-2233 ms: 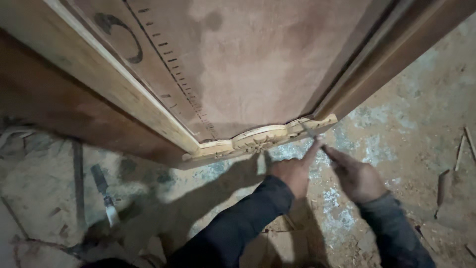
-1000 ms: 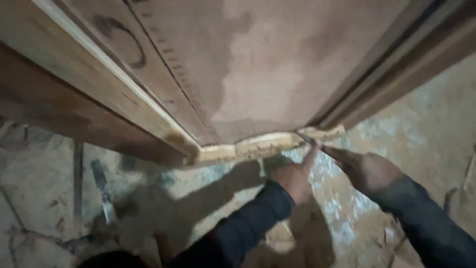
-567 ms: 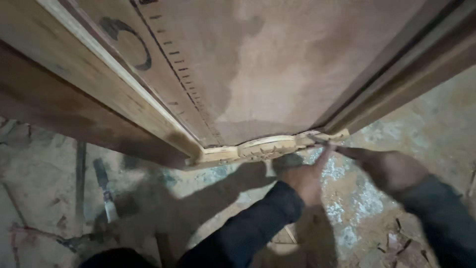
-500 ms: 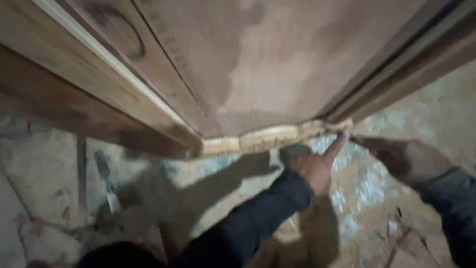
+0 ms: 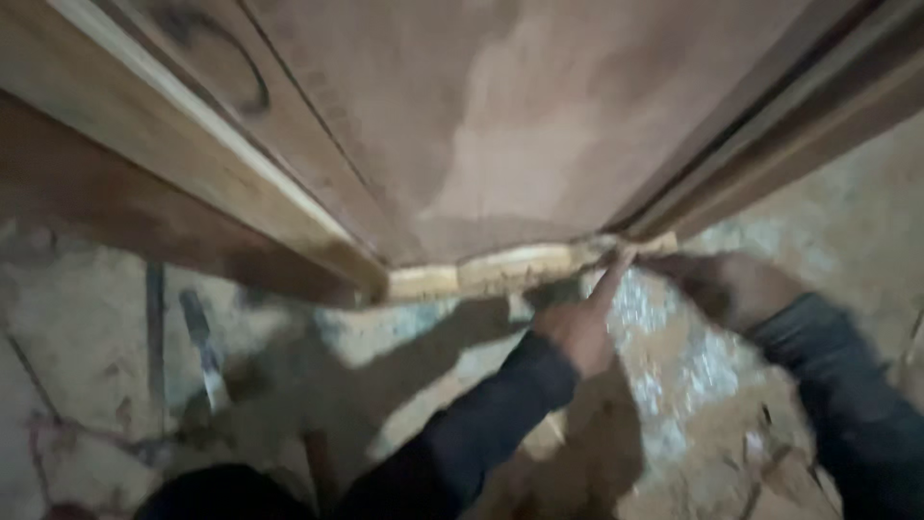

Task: The person uses a small carving knife to carve a decorative floral pattern into the edge of a wooden frame. They hold the frame steady with one hand while carefully removing wood shavings with the other.

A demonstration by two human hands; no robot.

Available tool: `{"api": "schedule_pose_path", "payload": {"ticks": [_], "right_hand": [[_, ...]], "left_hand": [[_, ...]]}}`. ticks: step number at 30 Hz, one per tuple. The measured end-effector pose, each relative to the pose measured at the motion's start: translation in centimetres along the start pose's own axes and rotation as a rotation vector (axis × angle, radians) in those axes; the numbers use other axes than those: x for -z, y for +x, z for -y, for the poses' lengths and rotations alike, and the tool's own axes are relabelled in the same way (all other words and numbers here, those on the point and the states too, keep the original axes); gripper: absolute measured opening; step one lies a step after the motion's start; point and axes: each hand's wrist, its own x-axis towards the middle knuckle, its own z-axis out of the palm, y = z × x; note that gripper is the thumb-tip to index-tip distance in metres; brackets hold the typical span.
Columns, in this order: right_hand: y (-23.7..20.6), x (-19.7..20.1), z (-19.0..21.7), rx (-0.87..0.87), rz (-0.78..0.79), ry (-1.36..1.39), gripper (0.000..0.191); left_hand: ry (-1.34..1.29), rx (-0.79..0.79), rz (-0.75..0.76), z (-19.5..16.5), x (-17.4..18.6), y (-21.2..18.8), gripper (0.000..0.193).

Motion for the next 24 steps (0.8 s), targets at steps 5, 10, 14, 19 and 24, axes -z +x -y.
{"api": "schedule_pose_path", "payload": {"ticks": [5, 10, 14, 19, 24], "right_hand": [[0.7, -0.1, 1.2, -0.331, 0.188, -0.421, 0.053], [-0.6, 1.7, -1.3, -0.168, -0.035, -0.075, 0.044], [0.7, -1.6, -0.9, -0.115, 0.024, -0.173, 0.051], [-0.6, -0.7, 0.3, -0.251, -0.001, -0.288, 0.045], [-0.4, -0.3, 1.3, -0.012, -0.087, -0.159, 0.042]], "left_hand": [[-0.012, -0.01, -0.008, -0.4, 0.3, -0.4, 0.111], [0.031, -0.113, 0.036, -1.4, 0.1, 0.7, 0.11], [0.022, -0.036, -0.001, 0.4, 0.6, -0.4, 0.111], [-0.021, -0.071, -0.04, -0.6, 0.1, -0.2, 0.117], [-0.081, 0.028, 0.132, 0.4, 0.0, -0.3, 0.113]]}}
